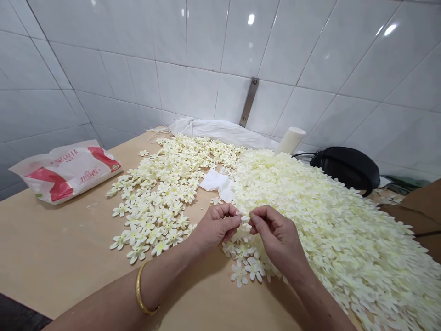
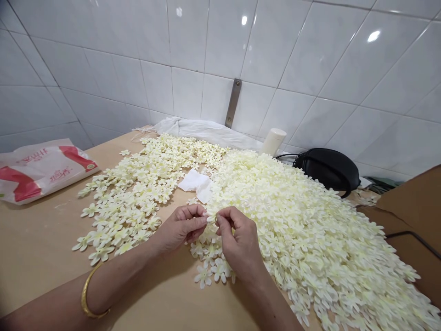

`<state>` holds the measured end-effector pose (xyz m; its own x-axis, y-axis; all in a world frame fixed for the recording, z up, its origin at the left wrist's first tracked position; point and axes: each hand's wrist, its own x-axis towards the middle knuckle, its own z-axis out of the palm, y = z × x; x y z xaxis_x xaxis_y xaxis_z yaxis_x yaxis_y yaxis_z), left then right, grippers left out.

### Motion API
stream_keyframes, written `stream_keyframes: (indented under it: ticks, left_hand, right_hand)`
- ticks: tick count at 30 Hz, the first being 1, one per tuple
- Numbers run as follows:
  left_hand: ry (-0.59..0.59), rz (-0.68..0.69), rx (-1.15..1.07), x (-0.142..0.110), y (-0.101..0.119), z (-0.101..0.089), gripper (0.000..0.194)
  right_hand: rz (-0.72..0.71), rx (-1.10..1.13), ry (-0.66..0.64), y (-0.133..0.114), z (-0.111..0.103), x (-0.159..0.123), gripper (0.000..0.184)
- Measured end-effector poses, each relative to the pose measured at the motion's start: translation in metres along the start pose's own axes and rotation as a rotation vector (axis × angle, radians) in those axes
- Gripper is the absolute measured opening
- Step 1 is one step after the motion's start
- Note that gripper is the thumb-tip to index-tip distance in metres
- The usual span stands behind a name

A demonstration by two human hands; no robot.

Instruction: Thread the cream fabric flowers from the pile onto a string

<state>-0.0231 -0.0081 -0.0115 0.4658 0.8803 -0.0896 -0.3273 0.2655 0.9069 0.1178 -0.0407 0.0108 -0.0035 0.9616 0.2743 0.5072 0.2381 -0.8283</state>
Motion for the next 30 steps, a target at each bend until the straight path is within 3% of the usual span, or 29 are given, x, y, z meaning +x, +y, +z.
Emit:
stream_keyframes:
  ticks: [5,9,14,17,21,25,28,30]
  left_hand:
    - [0.025,0.007,-0.015,0.0,0.002,-0.001,0.023]
    - [0.003,-0.004,-0.015,-0.002,0.004,-0.001,0.02]
    - [0.043,0.079,0.253,-0.006,0.006,0.007,0.02]
    - [0.131,0.151,0.413,-0.008,0.008,0.01,0.032]
    - [0.221,0.191,0.406,-0.009,0.01,0.01,0.03]
    - [0.162,0.226,0.367,-0.009,0.007,0.01,0.022]
    - [0.128,0.196,0.307,-0.009,0.004,0.01,0.024]
    - [0.123,0.116,0.217,-0.008,0.003,0.009,0.025]
  right_hand:
    - [0.146,0.278,0.099,0.008,-0.008,0.005,0.016]
    - [0.26,0.619,0.084,0.012,-0.016,0.011,0.019]
    - [0.345,0.83,0.021,0.01,-0.021,0.014,0.022]
    - [0.28,0.67,0.015,0.01,-0.019,0.013,0.02]
    - [0.11,0.221,0.02,0.007,-0.013,0.007,0.016]
    - [-0.094,-0.14,0.002,0.002,-0.004,0.0,0.015]
    - [-0.188,-0.209,0.021,0.0,0.0,-0.003,0.016]
    - [-0.155,-0.145,0.04,0.0,0.001,-0.003,0.014]
